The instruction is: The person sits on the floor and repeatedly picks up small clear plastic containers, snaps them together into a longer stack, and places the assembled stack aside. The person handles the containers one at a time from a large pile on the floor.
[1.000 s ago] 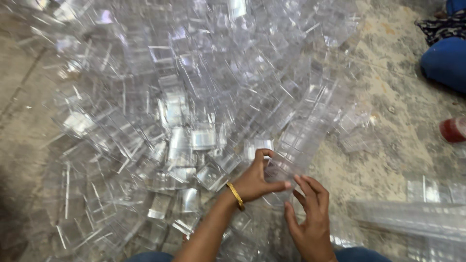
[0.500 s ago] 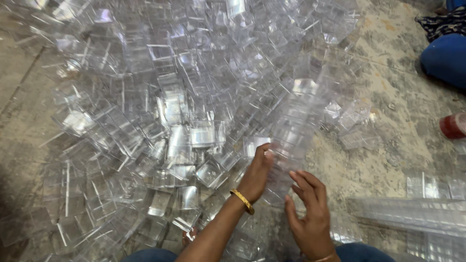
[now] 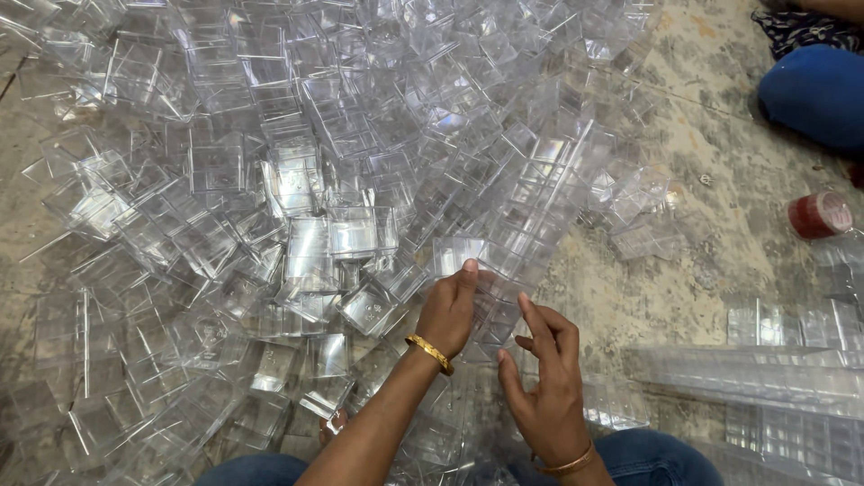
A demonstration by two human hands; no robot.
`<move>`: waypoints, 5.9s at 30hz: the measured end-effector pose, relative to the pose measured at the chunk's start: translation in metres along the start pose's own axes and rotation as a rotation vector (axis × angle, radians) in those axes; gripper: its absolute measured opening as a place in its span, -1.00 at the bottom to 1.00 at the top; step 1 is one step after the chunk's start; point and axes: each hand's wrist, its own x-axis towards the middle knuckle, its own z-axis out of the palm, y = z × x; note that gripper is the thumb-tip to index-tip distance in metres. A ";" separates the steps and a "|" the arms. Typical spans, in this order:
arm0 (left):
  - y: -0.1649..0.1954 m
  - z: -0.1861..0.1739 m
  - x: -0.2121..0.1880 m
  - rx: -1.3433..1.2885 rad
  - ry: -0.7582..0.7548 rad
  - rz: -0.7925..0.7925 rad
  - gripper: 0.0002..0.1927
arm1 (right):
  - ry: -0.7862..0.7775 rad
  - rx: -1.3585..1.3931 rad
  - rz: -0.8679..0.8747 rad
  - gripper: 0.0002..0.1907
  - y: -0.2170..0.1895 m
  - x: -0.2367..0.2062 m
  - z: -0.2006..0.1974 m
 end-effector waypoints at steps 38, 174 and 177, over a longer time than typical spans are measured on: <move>-0.012 -0.001 0.009 -0.144 -0.149 -0.286 -0.32 | 0.058 -0.111 -0.089 -0.50 -0.001 -0.002 -0.006; 0.058 -0.056 -0.001 0.282 -0.282 0.194 -0.58 | -0.403 -0.626 0.484 -0.38 0.131 -0.033 -0.106; 0.076 -0.080 -0.003 0.155 0.142 0.241 -0.67 | -0.345 -0.479 0.232 -0.33 0.114 -0.016 -0.083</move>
